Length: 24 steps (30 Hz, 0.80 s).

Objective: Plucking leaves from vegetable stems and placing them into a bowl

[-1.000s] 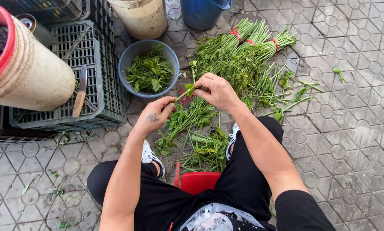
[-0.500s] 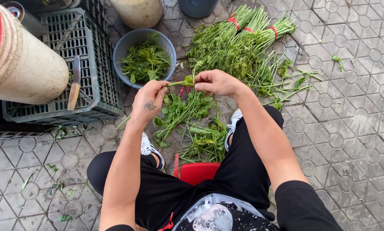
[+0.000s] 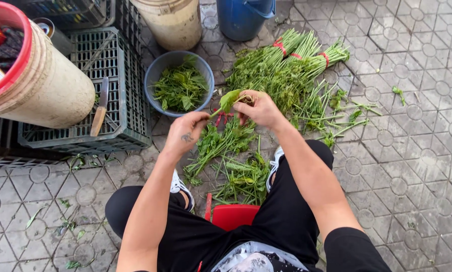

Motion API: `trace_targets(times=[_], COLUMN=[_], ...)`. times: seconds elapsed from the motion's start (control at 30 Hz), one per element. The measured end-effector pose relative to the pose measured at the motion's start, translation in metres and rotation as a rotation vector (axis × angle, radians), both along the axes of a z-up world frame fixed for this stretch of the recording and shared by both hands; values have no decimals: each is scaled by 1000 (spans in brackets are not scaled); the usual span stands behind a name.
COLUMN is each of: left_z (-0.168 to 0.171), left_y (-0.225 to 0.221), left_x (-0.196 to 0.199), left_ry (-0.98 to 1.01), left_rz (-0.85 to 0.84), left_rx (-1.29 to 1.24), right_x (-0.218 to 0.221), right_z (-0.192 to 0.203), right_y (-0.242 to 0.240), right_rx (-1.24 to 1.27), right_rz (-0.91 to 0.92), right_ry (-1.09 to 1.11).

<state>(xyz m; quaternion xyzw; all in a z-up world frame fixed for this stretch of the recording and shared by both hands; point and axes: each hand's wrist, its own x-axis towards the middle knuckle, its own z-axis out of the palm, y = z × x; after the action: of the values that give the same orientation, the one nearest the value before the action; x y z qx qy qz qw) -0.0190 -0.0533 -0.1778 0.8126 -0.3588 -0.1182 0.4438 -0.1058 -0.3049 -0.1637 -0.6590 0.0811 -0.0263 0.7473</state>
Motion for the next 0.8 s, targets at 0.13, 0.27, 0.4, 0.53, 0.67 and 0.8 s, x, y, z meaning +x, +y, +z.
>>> trace_targets(times=[0.13,0.27,0.4,0.53,0.67,0.8], left_z=[-23,-25,-28,-6,2,2], left_y=[-15,-30,-33,-35,-35,-34], left_x=[-18,-33,-34,-35,-32,-34], left_ry=[76,197,271,379,422,426], left_rz=[-12,-19,-30,29,128,73], left_rx=[30,-6,35,-120,-362,-390], right_x=[5,9,12,12,10,11], right_z=[-15,-14,-21,-18,-12,11], right_y=[24,40,43,44,47,48], right_rx=[128,235,258,184,113,-15], right_rz=[-88,-193,-223,-178,-85,-22], right_ry=[-89,-89,-81,-136,-205,-309])
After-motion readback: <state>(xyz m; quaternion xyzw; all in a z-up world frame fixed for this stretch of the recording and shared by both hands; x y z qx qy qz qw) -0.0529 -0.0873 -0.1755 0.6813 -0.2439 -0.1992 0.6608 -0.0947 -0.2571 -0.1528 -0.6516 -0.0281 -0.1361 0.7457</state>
